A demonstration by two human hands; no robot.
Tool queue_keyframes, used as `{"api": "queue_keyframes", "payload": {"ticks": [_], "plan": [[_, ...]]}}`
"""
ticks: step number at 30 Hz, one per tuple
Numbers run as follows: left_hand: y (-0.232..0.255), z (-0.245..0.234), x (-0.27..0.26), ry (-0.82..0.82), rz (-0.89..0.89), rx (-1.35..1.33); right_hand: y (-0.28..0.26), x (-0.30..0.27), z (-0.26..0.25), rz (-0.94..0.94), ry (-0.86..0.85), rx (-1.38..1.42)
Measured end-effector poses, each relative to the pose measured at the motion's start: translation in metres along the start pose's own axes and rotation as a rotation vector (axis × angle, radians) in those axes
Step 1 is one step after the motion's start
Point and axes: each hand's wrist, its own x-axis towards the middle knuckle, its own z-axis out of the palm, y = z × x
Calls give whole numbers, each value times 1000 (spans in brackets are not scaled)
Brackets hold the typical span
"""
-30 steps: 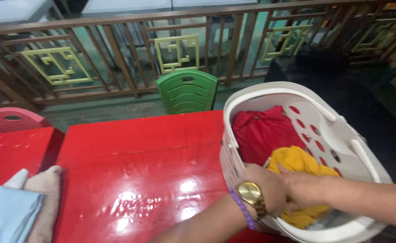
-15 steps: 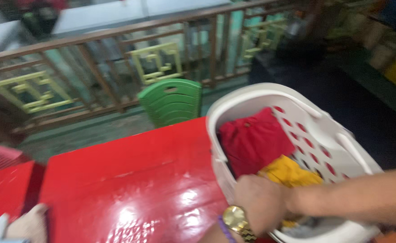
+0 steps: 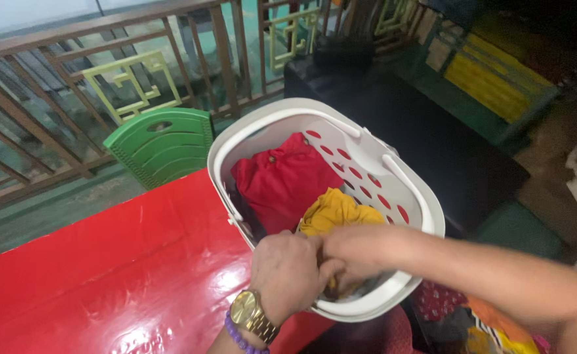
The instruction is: The person folds various garments and towels on a red table and places them into a white laundry basket. Items include shirts, pants, and towels of different colors. The person handles each item one at a time, folding them neatly before stacking or placing them in the basket.
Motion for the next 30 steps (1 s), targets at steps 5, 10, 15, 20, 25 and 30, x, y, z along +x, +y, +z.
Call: {"api": "queue_keyframes", "payload": {"ticks": [5, 10, 15, 20, 25, 30], "plan": [[-1, -7, -4, 65, 103, -94, -33, -35, -6, -9, 173, 171], [-4, 1, -7, 230, 184, -170, -37, -37, 5, 51, 307, 319], [-7, 10, -5, 275, 192, -205, -31, -36, 15, -30, 388, 247], [-4, 11, 0, 238, 145, -124, -25, -39, 21, -24, 396, 257], [1, 12, 4, 195, 68, -78, -23, -41, 23, 31, 386, 289], [1, 12, 5, 197, 48, -76, -21, -41, 24, 43, 398, 281]]}}
